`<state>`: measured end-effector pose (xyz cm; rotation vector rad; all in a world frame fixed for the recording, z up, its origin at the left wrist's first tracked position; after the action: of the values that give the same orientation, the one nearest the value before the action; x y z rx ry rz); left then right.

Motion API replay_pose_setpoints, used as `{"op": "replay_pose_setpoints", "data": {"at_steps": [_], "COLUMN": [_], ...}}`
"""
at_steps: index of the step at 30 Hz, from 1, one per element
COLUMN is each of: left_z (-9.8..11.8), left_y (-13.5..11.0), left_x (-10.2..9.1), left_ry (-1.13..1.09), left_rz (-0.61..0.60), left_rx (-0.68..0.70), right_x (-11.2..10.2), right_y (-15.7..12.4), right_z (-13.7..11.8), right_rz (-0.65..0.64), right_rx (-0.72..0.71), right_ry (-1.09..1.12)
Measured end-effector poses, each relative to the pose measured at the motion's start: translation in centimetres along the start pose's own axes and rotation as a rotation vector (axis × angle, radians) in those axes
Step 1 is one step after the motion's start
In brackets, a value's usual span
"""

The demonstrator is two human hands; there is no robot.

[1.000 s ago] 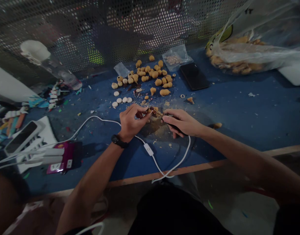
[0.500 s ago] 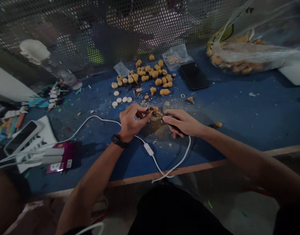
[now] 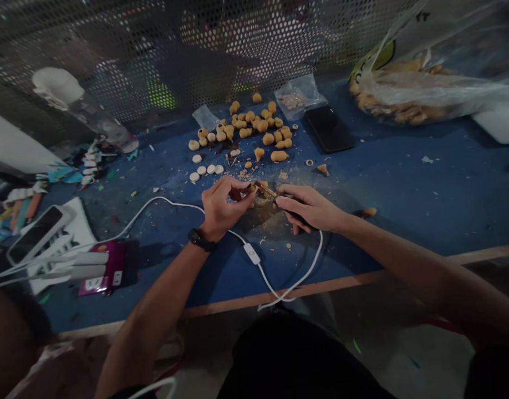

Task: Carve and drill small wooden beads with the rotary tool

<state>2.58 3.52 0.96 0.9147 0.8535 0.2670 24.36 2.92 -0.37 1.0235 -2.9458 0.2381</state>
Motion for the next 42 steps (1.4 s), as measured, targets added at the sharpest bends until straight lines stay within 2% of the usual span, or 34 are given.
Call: {"op": "replay_pose_setpoints", "data": {"at_steps": [12, 19, 25, 36, 42], "left_z": [0.21, -0.09, 0.11, -0.09, 0.2], "left_y": [0.19, 0.02, 0.11, -0.07, 0.17], "left_x": [0.1, 0.13, 0.04, 0.21, 0.09], "left_ry": [0.002, -0.031, 0.008, -0.039, -0.017], "left_rz": [0.018, -0.007, 0.006, -0.014, 0.027], "left_rx": [0.01, 0.013, 0.0, 0.005, -0.009], "right_x": [0.01, 0.34, 0.03, 0.54, 0.22], "right_y": [0.13, -0.04, 0.04, 0.07, 0.08], "right_z": [0.23, -0.25, 0.17, -0.48, -0.14], "right_rz": [-0.014, -0.042, 0.006, -0.031, 0.021], "right_rx": [-0.002, -0.017, -0.017, -0.013, -0.029], "right_ry": [-0.022, -0.14, -0.048, -0.139, -0.073]}}
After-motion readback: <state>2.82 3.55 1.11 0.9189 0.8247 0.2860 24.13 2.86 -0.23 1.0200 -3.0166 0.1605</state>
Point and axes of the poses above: each hand's wrist, its own y-axis towards the middle knuckle, its own x-axis out of the palm, z = x × y, the point moved 3 cm from there along y, towards the middle knuckle, and after that the axes turned 9 degrees about y, right-handed, at the moved point
